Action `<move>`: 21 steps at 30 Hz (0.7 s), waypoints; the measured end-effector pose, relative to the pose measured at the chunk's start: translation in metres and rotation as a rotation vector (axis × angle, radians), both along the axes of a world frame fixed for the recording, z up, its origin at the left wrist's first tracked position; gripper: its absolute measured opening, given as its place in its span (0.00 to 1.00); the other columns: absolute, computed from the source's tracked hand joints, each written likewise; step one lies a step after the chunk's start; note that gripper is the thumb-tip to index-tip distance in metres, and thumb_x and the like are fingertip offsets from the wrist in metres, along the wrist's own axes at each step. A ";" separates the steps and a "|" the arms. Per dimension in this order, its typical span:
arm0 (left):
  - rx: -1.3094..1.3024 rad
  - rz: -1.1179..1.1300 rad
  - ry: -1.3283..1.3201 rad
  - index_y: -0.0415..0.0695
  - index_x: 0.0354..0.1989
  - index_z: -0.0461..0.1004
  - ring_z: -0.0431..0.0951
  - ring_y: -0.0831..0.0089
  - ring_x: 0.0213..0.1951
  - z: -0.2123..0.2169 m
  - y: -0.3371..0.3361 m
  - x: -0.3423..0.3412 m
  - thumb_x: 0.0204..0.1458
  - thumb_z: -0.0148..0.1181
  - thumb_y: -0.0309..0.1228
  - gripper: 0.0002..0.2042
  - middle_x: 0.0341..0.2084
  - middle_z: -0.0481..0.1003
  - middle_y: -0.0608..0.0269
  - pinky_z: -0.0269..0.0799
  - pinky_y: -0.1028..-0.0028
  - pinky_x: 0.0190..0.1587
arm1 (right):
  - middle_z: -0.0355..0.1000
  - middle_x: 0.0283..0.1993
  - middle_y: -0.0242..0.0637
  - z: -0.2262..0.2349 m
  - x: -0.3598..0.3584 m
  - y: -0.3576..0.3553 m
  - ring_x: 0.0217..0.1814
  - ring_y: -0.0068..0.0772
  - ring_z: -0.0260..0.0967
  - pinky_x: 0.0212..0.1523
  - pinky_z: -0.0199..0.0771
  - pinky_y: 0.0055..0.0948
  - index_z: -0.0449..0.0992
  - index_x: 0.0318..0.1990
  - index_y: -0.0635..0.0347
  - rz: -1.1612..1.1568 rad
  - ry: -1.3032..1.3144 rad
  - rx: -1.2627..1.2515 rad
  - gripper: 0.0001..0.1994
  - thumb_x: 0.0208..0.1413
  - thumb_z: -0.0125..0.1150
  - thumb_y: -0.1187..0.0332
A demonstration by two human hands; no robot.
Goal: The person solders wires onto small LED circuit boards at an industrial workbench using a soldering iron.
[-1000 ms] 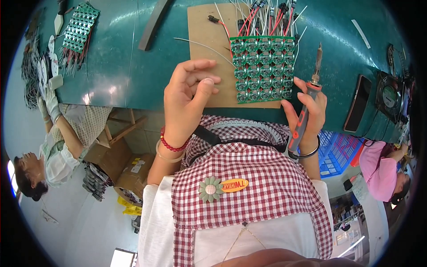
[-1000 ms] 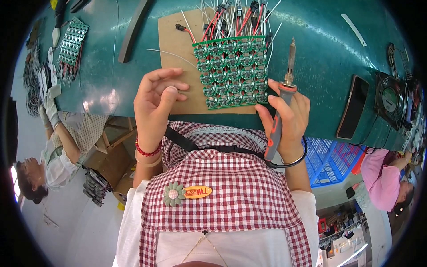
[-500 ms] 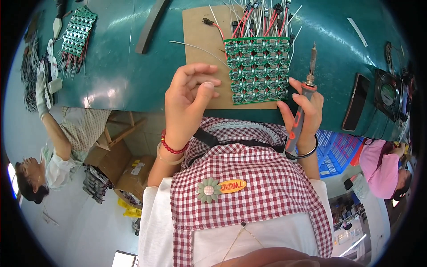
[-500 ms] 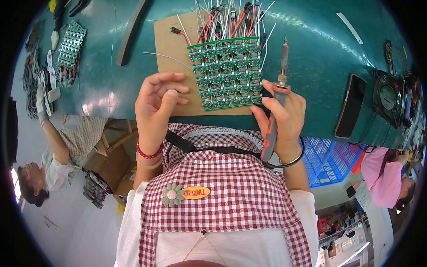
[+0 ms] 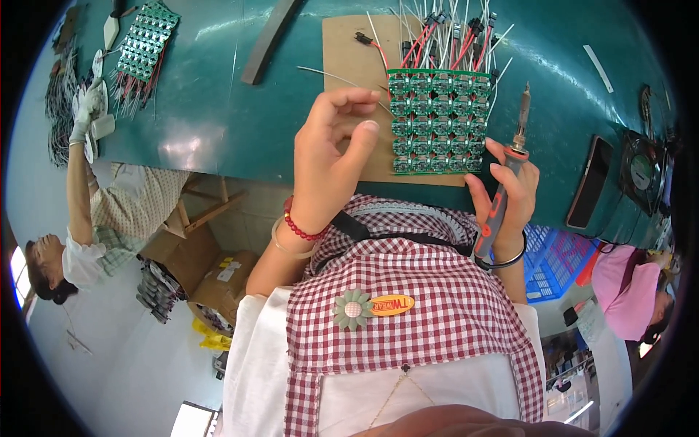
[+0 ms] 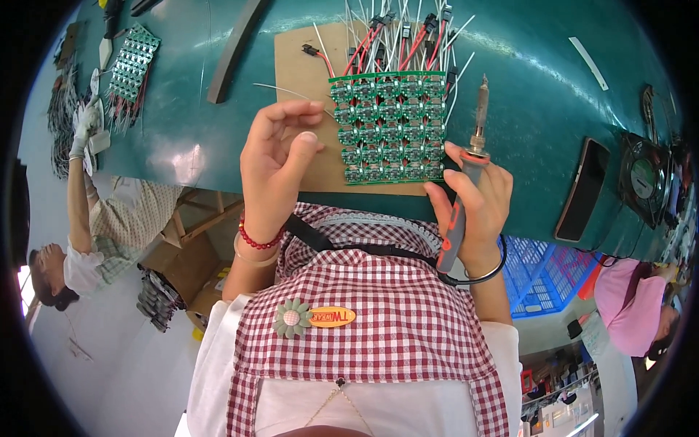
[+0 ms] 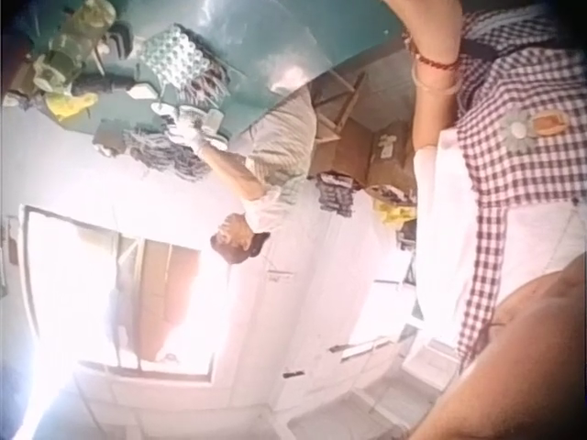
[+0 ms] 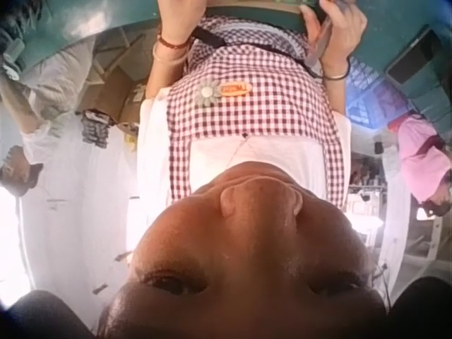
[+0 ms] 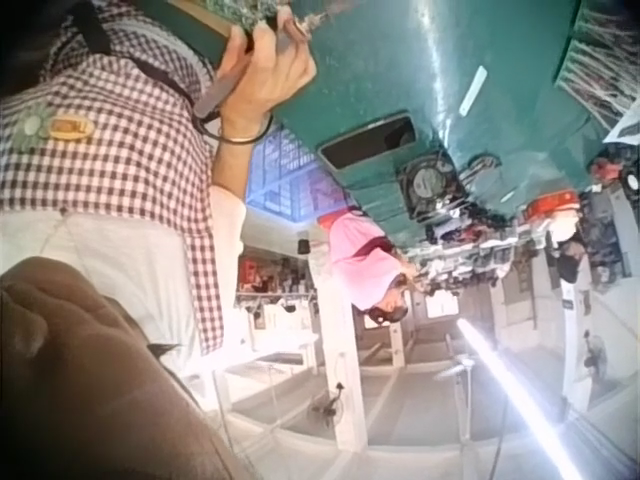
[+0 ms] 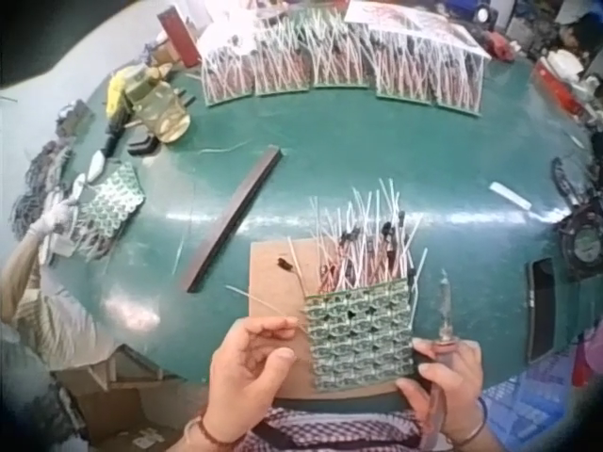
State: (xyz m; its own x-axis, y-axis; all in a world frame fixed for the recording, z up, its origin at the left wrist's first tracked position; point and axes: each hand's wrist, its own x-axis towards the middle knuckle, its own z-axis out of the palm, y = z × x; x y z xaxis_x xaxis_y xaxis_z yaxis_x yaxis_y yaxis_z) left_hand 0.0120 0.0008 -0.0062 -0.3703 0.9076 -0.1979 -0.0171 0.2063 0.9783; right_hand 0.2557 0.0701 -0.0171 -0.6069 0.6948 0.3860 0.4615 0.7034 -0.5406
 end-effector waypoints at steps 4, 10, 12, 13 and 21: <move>0.035 0.041 -0.063 0.34 0.51 0.67 0.75 0.75 0.46 0.000 0.013 0.003 0.53 0.55 0.18 0.16 0.45 0.75 0.56 0.74 0.79 0.43 | 0.76 0.50 0.46 0.001 0.000 0.000 0.46 0.45 0.73 0.47 0.64 0.38 0.65 0.46 0.54 0.000 -0.010 0.003 0.21 0.49 0.70 0.70; -0.002 0.010 -0.088 0.33 0.53 0.64 0.74 0.78 0.41 -0.001 0.021 -0.001 0.53 0.53 0.17 0.17 0.47 0.73 0.54 0.75 0.79 0.39 | 0.75 0.51 0.46 0.000 0.001 0.000 0.47 0.45 0.73 0.48 0.64 0.39 0.65 0.46 0.55 -0.003 -0.016 0.003 0.21 0.48 0.70 0.70; 0.000 -0.007 -0.116 0.33 0.54 0.63 0.74 0.79 0.39 -0.002 0.021 -0.003 0.53 0.52 0.16 0.18 0.48 0.73 0.54 0.74 0.79 0.38 | 0.75 0.51 0.47 0.000 0.001 -0.001 0.47 0.46 0.73 0.49 0.64 0.39 0.64 0.46 0.55 -0.002 -0.023 0.005 0.21 0.48 0.71 0.70; -0.009 -0.022 -0.125 0.33 0.54 0.62 0.73 0.80 0.37 0.000 0.022 -0.003 0.54 0.51 0.16 0.18 0.48 0.73 0.54 0.74 0.80 0.38 | 0.75 0.51 0.47 0.000 0.001 -0.001 0.48 0.46 0.73 0.49 0.64 0.40 0.64 0.46 0.55 -0.004 -0.025 -0.004 0.21 0.48 0.71 0.71; -0.041 -0.122 -0.117 0.33 0.55 0.62 0.71 0.82 0.33 0.001 0.027 -0.011 0.54 0.48 0.15 0.18 0.48 0.73 0.54 0.71 0.82 0.37 | 0.75 0.52 0.47 0.001 0.002 -0.001 0.49 0.46 0.72 0.50 0.63 0.41 0.64 0.46 0.55 0.001 -0.026 -0.018 0.21 0.48 0.71 0.71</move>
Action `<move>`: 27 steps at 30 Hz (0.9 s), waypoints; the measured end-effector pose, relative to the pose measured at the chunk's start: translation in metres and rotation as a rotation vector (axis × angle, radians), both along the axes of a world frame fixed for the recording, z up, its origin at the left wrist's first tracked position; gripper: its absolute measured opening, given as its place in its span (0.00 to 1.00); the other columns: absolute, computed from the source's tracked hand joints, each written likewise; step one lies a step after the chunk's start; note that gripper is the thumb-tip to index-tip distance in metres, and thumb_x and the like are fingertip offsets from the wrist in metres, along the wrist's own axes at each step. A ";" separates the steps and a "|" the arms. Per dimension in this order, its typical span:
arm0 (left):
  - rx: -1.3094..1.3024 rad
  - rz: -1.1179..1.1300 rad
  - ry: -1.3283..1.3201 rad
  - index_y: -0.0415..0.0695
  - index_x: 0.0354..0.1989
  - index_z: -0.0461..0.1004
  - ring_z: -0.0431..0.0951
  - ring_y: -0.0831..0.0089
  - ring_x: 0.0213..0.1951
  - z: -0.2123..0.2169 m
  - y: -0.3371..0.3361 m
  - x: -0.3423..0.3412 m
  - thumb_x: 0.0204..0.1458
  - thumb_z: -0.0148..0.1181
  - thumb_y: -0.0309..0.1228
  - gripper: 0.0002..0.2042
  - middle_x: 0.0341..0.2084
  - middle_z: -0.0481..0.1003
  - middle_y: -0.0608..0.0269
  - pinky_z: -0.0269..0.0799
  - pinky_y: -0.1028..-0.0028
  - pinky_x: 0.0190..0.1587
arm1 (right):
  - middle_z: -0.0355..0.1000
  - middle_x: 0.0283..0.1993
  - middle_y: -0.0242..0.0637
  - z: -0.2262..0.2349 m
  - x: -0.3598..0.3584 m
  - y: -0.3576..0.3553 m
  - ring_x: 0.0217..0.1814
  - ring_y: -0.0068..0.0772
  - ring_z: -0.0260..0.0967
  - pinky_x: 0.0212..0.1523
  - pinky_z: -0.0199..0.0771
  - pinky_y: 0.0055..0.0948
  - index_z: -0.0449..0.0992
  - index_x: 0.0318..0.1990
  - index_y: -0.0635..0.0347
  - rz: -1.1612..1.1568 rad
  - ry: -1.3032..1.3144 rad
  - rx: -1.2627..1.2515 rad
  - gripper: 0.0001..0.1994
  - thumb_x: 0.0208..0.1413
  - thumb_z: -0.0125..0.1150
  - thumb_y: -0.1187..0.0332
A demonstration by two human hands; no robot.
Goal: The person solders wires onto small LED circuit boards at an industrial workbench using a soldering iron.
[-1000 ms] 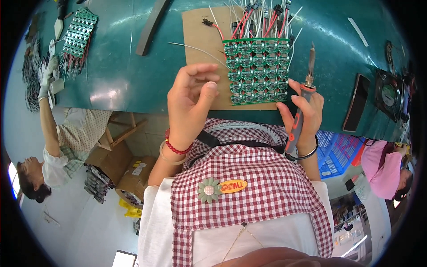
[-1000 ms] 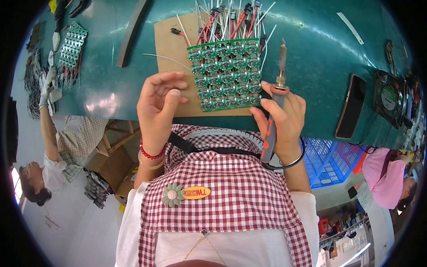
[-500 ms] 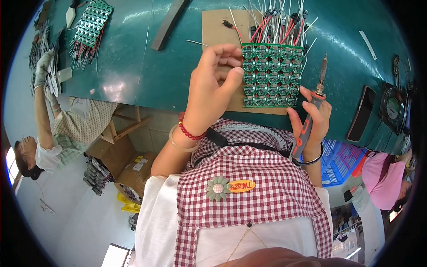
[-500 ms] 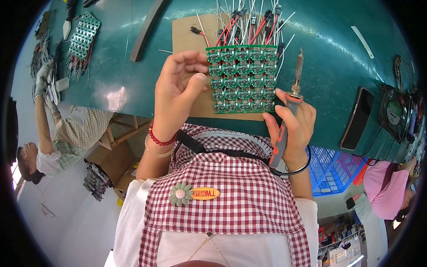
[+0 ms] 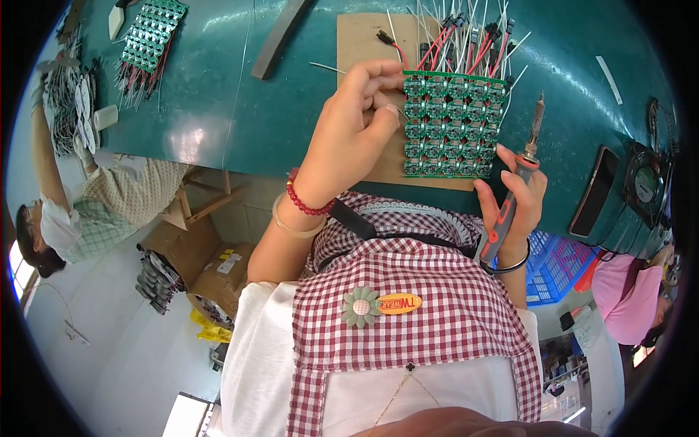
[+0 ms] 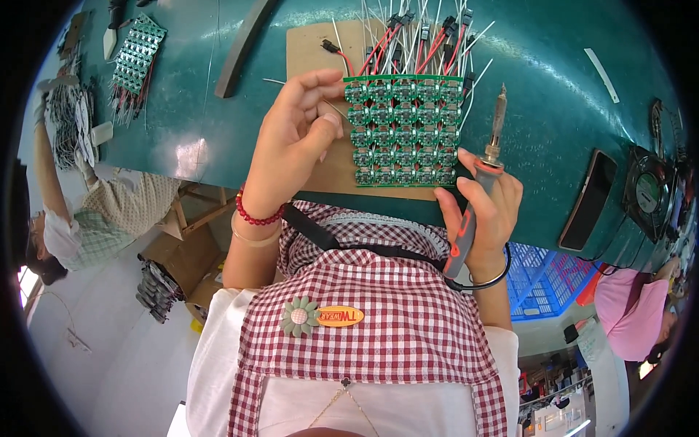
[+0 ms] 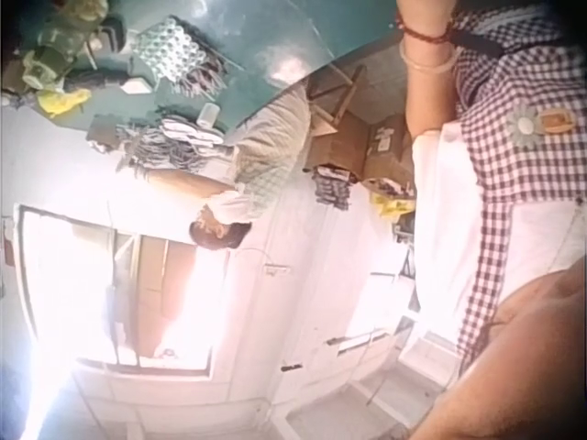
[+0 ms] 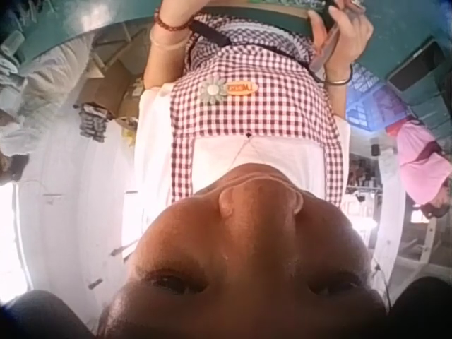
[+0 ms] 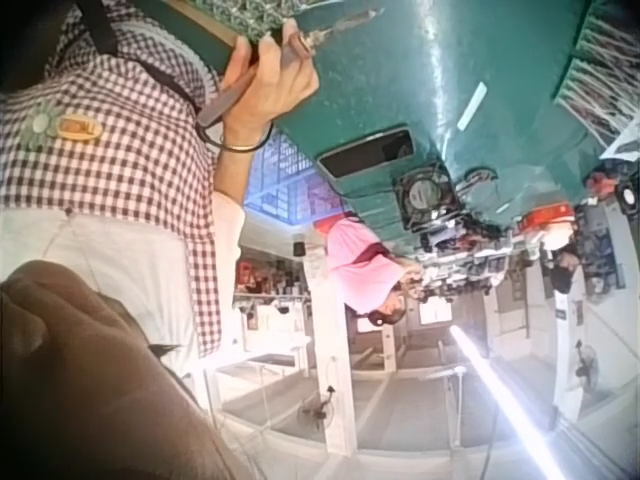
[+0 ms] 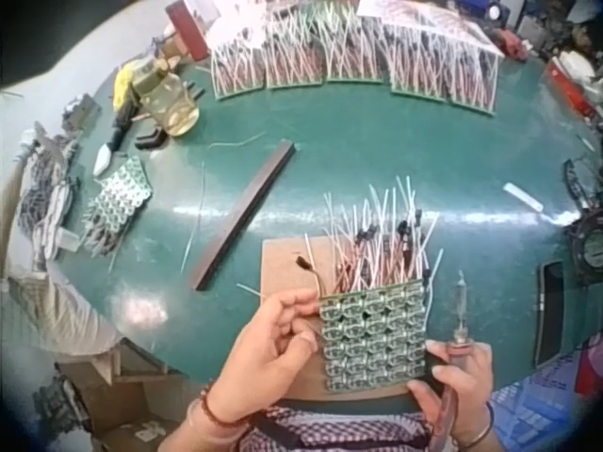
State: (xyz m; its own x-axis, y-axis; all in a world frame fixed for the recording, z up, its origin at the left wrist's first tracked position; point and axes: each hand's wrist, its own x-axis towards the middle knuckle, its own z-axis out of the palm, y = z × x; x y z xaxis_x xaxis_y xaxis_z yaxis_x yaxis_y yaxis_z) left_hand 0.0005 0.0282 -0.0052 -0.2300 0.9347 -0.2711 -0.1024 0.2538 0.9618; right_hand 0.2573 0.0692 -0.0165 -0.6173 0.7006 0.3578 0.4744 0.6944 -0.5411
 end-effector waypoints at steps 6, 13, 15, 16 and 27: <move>-0.043 -0.033 -0.004 0.34 0.56 0.62 0.73 0.82 0.35 0.003 0.002 -0.001 0.54 0.47 0.16 0.19 0.45 0.75 0.55 0.71 0.81 0.36 | 0.75 0.52 0.47 -0.001 0.000 0.000 0.49 0.46 0.72 0.51 0.63 0.42 0.63 0.47 0.54 0.005 -0.006 0.008 0.22 0.48 0.70 0.71; -0.020 -0.061 0.040 0.35 0.57 0.62 0.74 0.80 0.34 0.000 0.000 -0.003 0.53 0.50 0.16 0.20 0.44 0.75 0.56 0.72 0.81 0.34 | 0.75 0.51 0.48 0.001 0.000 -0.001 0.48 0.47 0.72 0.51 0.63 0.42 0.63 0.47 0.55 -0.003 -0.017 0.000 0.22 0.49 0.70 0.70; -0.016 -0.070 0.059 0.35 0.56 0.62 0.75 0.79 0.33 -0.002 -0.001 -0.002 0.53 0.51 0.16 0.20 0.44 0.75 0.55 0.72 0.80 0.34 | 0.75 0.51 0.48 0.001 -0.001 0.000 0.48 0.47 0.72 0.51 0.64 0.42 0.63 0.47 0.55 -0.004 -0.021 0.004 0.22 0.49 0.70 0.70; 0.002 -0.046 0.072 0.35 0.56 0.63 0.75 0.78 0.34 -0.003 -0.001 -0.001 0.52 0.51 0.16 0.20 0.45 0.75 0.55 0.73 0.80 0.35 | 0.75 0.51 0.48 0.001 -0.001 0.000 0.48 0.47 0.72 0.51 0.64 0.42 0.63 0.47 0.55 -0.003 -0.021 0.005 0.22 0.49 0.70 0.70; 0.029 0.117 -0.022 0.34 0.54 0.65 0.80 0.74 0.41 0.000 -0.001 0.002 0.51 0.55 0.16 0.20 0.47 0.75 0.53 0.77 0.77 0.41 | 0.75 0.51 0.48 0.001 -0.001 -0.001 0.48 0.46 0.73 0.50 0.64 0.42 0.63 0.48 0.54 0.001 -0.024 0.015 0.23 0.49 0.70 0.70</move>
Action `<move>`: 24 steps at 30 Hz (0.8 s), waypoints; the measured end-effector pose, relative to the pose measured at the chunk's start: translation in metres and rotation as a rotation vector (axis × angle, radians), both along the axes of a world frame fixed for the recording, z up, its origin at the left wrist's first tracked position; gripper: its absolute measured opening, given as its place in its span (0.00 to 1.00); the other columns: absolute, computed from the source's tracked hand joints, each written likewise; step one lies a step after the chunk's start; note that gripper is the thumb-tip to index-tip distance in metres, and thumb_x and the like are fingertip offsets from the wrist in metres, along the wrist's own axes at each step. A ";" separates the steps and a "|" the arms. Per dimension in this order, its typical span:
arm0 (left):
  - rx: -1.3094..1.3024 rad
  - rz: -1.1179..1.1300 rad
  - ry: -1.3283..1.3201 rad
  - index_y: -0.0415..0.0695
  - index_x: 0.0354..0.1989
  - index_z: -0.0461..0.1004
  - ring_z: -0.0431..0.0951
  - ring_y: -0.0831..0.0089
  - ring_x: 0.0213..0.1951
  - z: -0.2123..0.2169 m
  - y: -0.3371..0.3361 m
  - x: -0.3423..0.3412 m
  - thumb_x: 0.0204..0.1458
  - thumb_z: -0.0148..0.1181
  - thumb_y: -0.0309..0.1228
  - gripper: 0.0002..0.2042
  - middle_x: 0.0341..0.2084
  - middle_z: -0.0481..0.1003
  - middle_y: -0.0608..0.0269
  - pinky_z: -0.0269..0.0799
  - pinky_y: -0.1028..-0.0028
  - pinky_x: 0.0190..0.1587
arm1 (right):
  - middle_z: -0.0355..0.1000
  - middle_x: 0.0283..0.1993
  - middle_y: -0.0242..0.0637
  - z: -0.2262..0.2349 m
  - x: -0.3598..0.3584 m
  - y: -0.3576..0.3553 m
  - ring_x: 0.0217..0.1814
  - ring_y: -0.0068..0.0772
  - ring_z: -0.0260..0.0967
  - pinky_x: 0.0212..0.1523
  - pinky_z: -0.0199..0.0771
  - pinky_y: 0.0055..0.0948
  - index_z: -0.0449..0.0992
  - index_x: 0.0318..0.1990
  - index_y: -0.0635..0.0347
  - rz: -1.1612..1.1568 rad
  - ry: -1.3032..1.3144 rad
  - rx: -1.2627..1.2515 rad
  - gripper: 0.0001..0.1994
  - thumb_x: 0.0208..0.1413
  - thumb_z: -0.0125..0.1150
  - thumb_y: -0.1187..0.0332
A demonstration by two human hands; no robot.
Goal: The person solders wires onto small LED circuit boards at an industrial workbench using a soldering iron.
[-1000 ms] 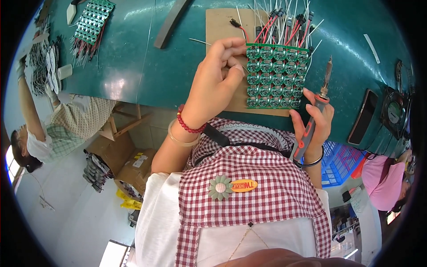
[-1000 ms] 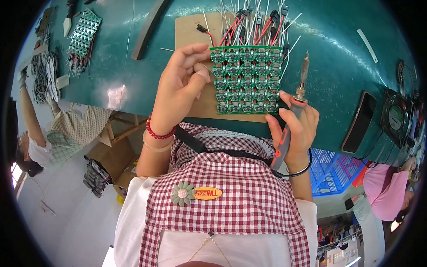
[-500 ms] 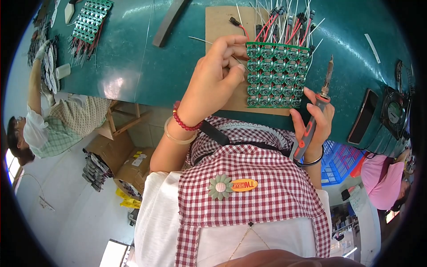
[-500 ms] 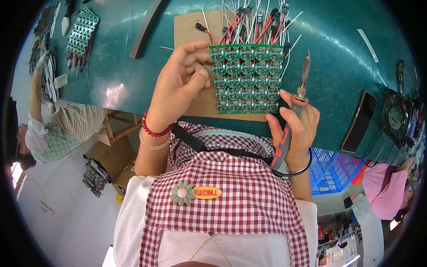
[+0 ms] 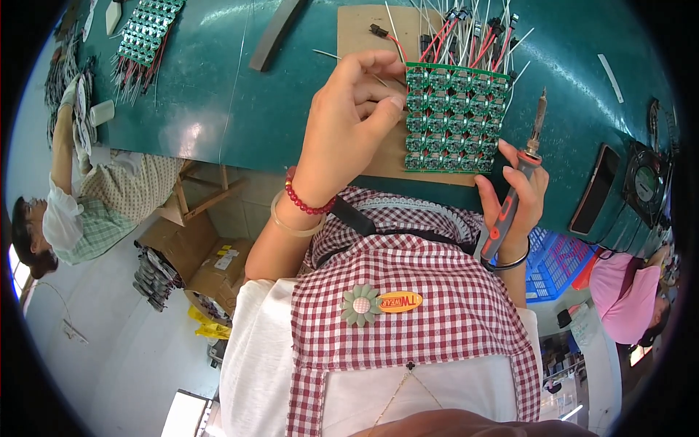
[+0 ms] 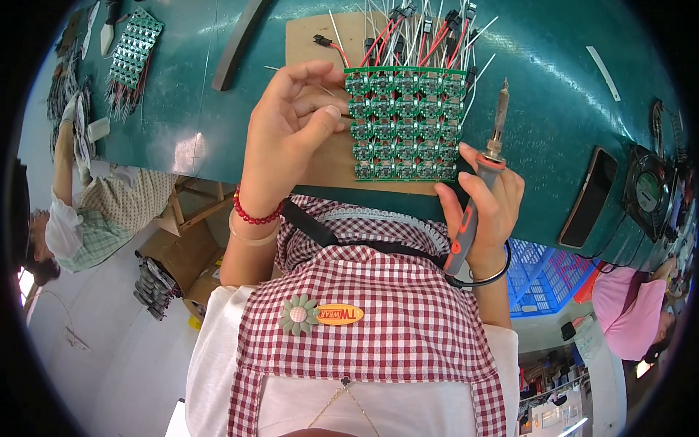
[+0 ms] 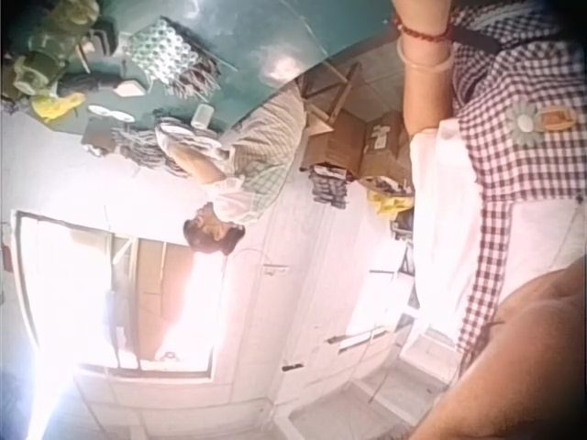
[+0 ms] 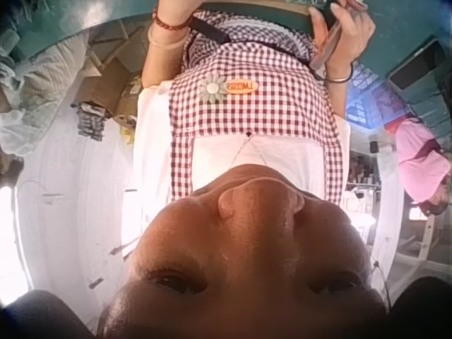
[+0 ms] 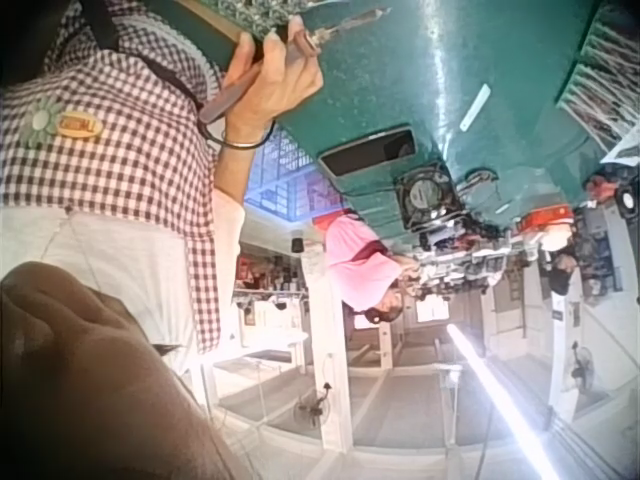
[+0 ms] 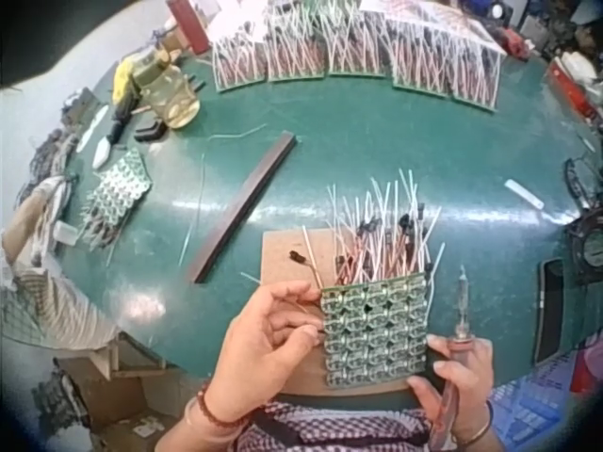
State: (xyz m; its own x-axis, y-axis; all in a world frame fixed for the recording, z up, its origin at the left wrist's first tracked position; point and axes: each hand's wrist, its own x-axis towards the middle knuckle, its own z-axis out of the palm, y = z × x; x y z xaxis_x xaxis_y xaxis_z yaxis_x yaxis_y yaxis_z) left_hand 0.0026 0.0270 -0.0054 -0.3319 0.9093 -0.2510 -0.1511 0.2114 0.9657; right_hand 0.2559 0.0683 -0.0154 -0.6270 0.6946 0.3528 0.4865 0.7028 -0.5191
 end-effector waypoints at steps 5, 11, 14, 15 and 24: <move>-0.021 0.022 0.056 0.34 0.51 0.66 0.81 0.76 0.37 -0.003 0.003 0.001 0.49 0.58 0.17 0.19 0.46 0.76 0.53 0.77 0.79 0.38 | 0.75 0.51 0.48 0.000 -0.001 0.000 0.48 0.46 0.73 0.50 0.64 0.41 0.63 0.48 0.54 -0.001 0.006 0.007 0.23 0.48 0.71 0.70; -0.030 0.019 0.097 0.35 0.51 0.67 0.80 0.77 0.35 -0.004 0.006 0.001 0.47 0.59 0.18 0.20 0.44 0.76 0.54 0.76 0.79 0.36 | 0.75 0.51 0.48 0.000 -0.001 0.000 0.49 0.46 0.73 0.50 0.64 0.41 0.63 0.48 0.54 0.001 0.016 0.002 0.23 0.48 0.71 0.70; -0.027 0.024 0.109 0.35 0.51 0.67 0.81 0.76 0.35 -0.005 0.006 0.004 0.46 0.60 0.17 0.20 0.44 0.76 0.55 0.76 0.79 0.36 | 0.75 0.51 0.47 0.000 -0.001 0.000 0.49 0.46 0.73 0.49 0.64 0.40 0.64 0.47 0.54 0.004 0.026 0.008 0.23 0.48 0.71 0.70; -0.027 0.023 0.110 0.35 0.51 0.67 0.81 0.76 0.35 -0.006 0.006 0.004 0.46 0.60 0.17 0.20 0.44 0.76 0.55 0.76 0.79 0.36 | 0.75 0.51 0.47 -0.001 -0.001 0.000 0.49 0.46 0.73 0.49 0.64 0.40 0.64 0.47 0.54 0.003 0.026 0.009 0.23 0.48 0.71 0.70; 0.017 0.047 0.145 0.34 0.51 0.67 0.80 0.75 0.34 -0.012 0.008 0.007 0.45 0.60 0.17 0.21 0.43 0.76 0.55 0.75 0.79 0.37 | 0.75 0.51 0.47 -0.001 0.000 0.001 0.48 0.46 0.72 0.48 0.64 0.39 0.64 0.47 0.54 0.000 0.033 0.023 0.22 0.48 0.71 0.70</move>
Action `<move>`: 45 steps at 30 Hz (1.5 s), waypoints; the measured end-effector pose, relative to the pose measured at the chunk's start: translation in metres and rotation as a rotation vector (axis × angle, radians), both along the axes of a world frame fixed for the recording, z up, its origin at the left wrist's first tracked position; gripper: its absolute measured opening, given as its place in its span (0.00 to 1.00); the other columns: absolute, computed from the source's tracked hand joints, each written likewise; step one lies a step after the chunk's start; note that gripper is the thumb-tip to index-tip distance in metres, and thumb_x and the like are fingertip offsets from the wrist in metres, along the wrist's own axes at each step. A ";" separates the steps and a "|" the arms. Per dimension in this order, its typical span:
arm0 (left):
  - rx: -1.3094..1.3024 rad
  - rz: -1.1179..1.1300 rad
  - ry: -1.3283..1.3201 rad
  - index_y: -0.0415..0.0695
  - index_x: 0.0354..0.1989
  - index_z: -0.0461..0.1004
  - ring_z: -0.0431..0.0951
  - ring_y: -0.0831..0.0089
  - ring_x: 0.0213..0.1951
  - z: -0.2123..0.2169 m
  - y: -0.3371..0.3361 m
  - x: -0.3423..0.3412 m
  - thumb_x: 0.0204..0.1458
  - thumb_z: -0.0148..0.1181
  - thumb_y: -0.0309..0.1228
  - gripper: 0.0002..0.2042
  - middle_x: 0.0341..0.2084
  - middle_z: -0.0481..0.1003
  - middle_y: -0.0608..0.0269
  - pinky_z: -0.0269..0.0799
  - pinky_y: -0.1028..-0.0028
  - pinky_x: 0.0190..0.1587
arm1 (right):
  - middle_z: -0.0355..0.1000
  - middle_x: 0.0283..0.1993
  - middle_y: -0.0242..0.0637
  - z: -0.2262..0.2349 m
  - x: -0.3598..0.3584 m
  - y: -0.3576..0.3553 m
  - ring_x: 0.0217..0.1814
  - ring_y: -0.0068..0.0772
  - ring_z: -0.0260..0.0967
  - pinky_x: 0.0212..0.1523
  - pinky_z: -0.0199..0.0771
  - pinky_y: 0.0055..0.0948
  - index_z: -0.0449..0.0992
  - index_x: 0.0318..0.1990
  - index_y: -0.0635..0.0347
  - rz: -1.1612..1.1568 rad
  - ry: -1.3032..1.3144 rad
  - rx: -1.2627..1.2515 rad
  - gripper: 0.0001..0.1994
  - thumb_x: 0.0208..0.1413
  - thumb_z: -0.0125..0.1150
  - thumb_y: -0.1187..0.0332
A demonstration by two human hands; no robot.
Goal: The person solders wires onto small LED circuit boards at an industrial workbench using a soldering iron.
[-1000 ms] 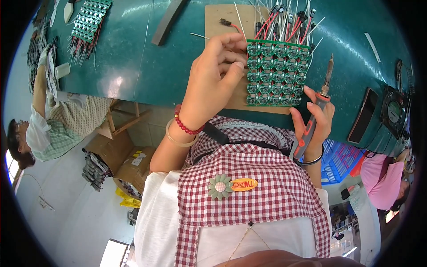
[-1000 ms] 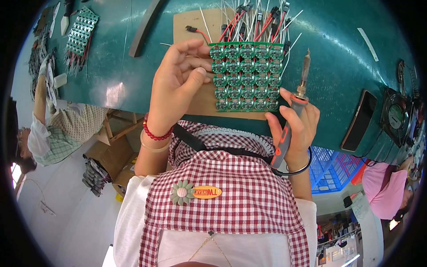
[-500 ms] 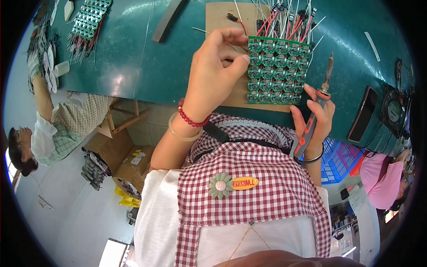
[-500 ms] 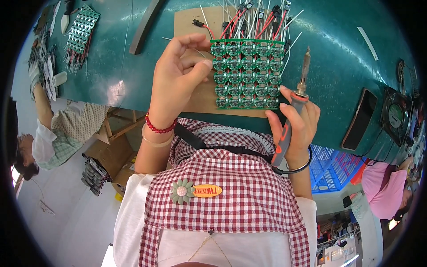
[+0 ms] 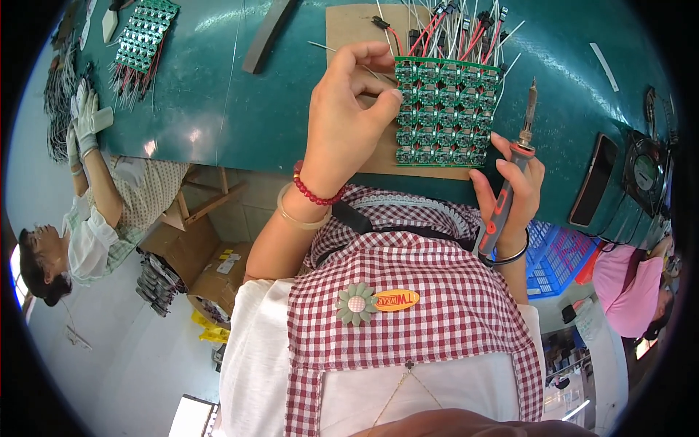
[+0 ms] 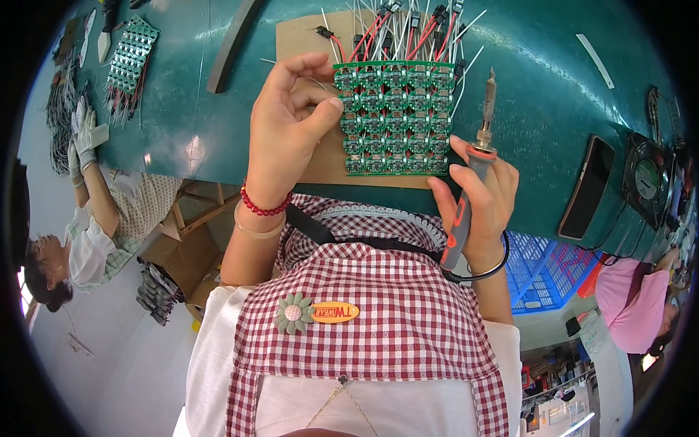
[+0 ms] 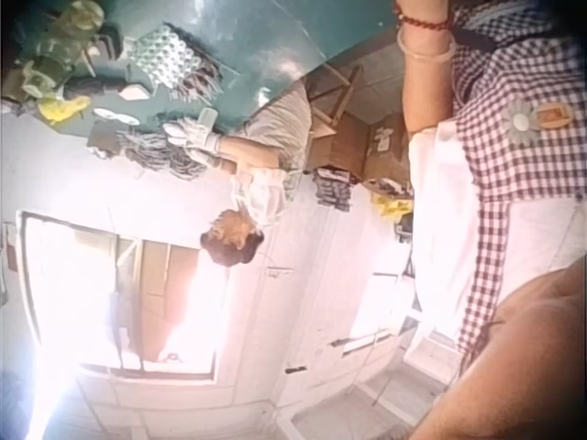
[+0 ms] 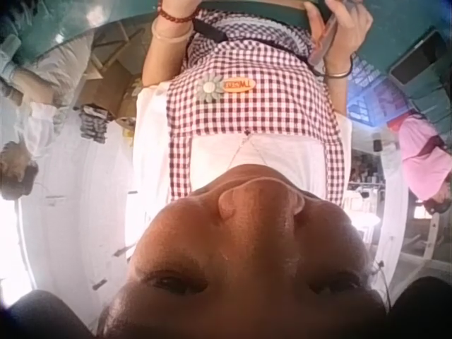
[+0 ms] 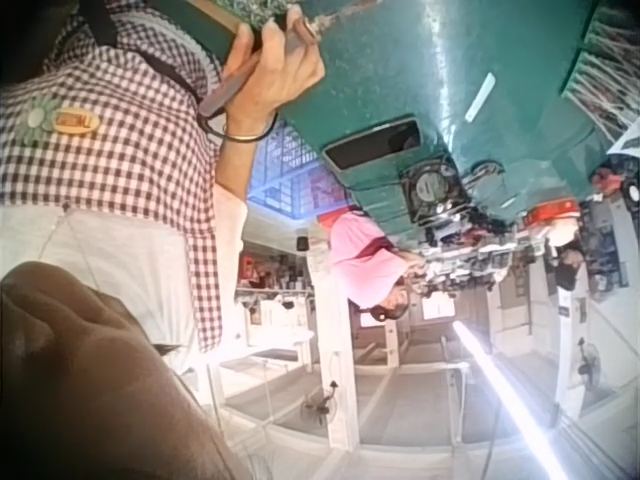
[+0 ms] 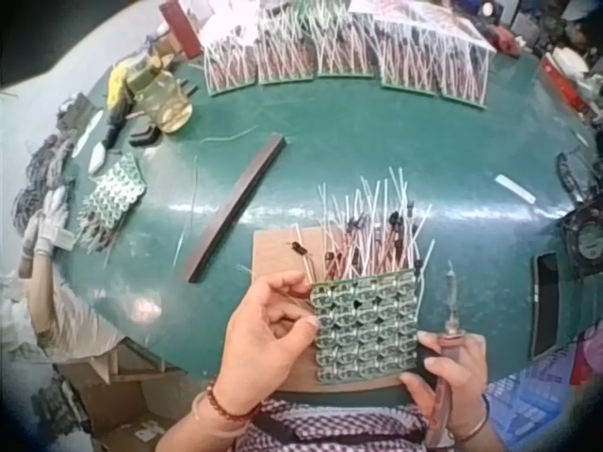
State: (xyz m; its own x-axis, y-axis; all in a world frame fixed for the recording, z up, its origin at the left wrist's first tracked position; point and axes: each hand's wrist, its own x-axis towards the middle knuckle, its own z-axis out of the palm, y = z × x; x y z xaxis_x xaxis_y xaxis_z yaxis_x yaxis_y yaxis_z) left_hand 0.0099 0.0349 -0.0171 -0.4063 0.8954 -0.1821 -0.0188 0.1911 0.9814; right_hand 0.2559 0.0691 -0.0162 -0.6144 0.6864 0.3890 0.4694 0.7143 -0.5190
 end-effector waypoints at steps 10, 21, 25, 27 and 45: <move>0.005 -0.012 0.036 0.36 0.52 0.66 0.80 0.74 0.37 0.000 0.002 0.001 0.45 0.59 0.18 0.23 0.41 0.76 0.56 0.74 0.77 0.40 | 0.75 0.50 0.47 -0.001 0.002 0.001 0.48 0.46 0.72 0.48 0.64 0.39 0.65 0.47 0.54 0.006 0.010 -0.007 0.22 0.48 0.71 0.70; 0.005 -0.010 0.001 0.36 0.52 0.66 0.79 0.78 0.35 -0.001 0.002 -0.003 0.47 0.57 0.17 0.21 0.43 0.76 0.57 0.74 0.79 0.38 | 0.75 0.50 0.47 0.000 0.002 0.001 0.48 0.46 0.72 0.48 0.65 0.39 0.64 0.47 0.54 -0.002 0.008 -0.015 0.21 0.49 0.70 0.69; -0.037 -0.032 -0.021 0.34 0.54 0.65 0.77 0.79 0.37 0.007 0.002 -0.006 0.49 0.56 0.16 0.22 0.45 0.73 0.57 0.72 0.80 0.42 | 0.76 0.50 0.47 -0.001 0.002 0.000 0.48 0.46 0.72 0.48 0.65 0.39 0.64 0.47 0.54 -0.013 0.024 -0.022 0.21 0.49 0.70 0.69; -0.066 -0.056 -0.032 0.32 0.57 0.62 0.75 0.81 0.39 0.009 0.003 -0.006 0.51 0.55 0.15 0.22 0.46 0.71 0.56 0.70 0.81 0.47 | 0.76 0.50 0.47 -0.002 0.003 0.000 0.48 0.46 0.72 0.48 0.65 0.39 0.64 0.47 0.54 -0.020 0.033 -0.024 0.20 0.50 0.69 0.70; -0.009 0.106 0.228 0.36 0.47 0.70 0.78 0.78 0.35 0.012 0.003 -0.001 0.47 0.58 0.15 0.16 0.43 0.72 0.60 0.73 0.81 0.29 | 0.76 0.49 0.48 -0.003 0.006 0.002 0.47 0.47 0.72 0.47 0.66 0.39 0.64 0.47 0.55 -0.032 0.085 -0.059 0.20 0.50 0.68 0.71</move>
